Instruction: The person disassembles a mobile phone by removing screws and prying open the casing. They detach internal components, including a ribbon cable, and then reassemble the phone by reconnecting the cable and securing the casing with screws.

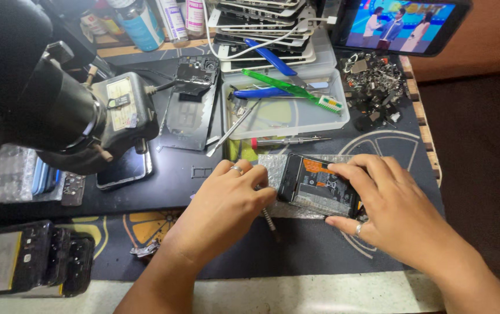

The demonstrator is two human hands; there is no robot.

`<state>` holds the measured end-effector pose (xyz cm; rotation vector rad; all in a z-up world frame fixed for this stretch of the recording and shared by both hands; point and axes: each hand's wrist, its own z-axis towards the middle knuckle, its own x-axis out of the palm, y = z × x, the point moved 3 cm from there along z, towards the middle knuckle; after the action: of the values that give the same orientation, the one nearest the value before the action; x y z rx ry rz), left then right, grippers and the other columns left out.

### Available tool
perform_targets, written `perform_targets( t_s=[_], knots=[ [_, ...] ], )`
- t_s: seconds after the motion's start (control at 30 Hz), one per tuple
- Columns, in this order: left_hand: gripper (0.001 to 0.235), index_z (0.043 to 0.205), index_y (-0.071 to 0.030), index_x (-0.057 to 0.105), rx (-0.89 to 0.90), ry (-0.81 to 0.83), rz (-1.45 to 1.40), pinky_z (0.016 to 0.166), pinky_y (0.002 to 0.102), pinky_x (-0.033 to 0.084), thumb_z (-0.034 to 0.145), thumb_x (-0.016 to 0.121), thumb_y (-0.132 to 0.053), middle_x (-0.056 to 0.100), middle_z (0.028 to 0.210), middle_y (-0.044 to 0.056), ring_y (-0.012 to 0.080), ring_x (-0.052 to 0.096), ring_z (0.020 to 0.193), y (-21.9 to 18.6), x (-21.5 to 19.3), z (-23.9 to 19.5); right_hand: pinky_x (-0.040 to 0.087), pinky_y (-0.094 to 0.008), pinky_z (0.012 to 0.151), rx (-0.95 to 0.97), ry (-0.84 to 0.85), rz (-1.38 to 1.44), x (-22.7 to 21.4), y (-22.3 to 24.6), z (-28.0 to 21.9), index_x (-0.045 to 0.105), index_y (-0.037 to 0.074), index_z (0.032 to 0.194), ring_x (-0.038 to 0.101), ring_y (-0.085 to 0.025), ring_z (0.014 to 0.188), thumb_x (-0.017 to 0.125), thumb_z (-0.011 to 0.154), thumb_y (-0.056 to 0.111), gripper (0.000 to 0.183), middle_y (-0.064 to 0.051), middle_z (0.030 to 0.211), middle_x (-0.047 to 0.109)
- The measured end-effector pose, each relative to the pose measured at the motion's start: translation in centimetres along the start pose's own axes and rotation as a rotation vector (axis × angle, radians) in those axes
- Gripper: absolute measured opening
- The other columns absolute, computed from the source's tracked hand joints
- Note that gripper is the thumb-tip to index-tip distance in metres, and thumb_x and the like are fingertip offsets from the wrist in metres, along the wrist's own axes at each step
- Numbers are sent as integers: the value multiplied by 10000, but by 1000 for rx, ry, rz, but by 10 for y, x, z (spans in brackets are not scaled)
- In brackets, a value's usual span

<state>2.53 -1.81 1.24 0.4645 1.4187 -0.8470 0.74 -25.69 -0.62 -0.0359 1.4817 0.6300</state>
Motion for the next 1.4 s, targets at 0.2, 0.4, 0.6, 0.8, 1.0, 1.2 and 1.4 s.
perform_targets(
  t_s=[0.2,0.4,0.6,0.8,1.0,1.2,1.4],
  knots=[
    [57,897,-134,649,50,-64,-92,835,386,424,847,644,-108,620,937,10,232,587,996,9,-5,-3,464,-451,993,-42,-23,-49,7,-5,-5,574,156,1369,551,-334,1189,834,682,496,809,-99,1307,576],
    [175,1004,-79,624,86,-384,-396,856,385,518,886,723,4,663,1001,50,268,649,972,14,-21,-8,468,-452,999,-23,0,-69,10,-1,-9,554,152,1423,556,-327,1158,833,679,519,875,-103,1270,578],
    [256,1207,-18,538,-73,-799,-990,912,331,641,1020,671,95,724,1166,176,221,731,1092,10,-6,-15,448,-459,978,2,2,-52,11,10,-7,534,158,1441,548,-327,1158,828,647,555,936,-104,1249,579],
    [466,1389,-93,372,-47,-836,-1458,969,379,661,1053,613,123,707,1191,222,246,725,1133,9,16,-13,383,-483,1027,-31,-255,26,-6,23,-9,635,118,1302,570,-268,1150,773,717,452,688,-69,1200,641],
    [465,1325,-95,363,-44,-715,-1597,996,425,657,1023,628,138,677,1182,221,277,712,1161,-4,22,-10,400,-443,1071,-88,-376,167,-5,43,-12,752,147,977,680,-131,968,760,862,244,151,40,947,728],
    [448,1355,-99,365,-41,-967,-1507,905,389,641,1063,639,104,696,1112,206,237,718,1013,5,4,-13,387,-484,1061,-225,-426,-108,-12,38,-14,743,130,909,675,-177,930,798,837,169,99,13,906,725],
    [262,1204,-71,591,72,-764,-346,786,352,565,964,677,-8,673,1047,106,260,684,939,-4,-35,29,482,-437,948,-182,-525,-82,-29,12,-11,656,109,749,646,-206,783,834,872,168,224,-10,763,661]
  ],
)
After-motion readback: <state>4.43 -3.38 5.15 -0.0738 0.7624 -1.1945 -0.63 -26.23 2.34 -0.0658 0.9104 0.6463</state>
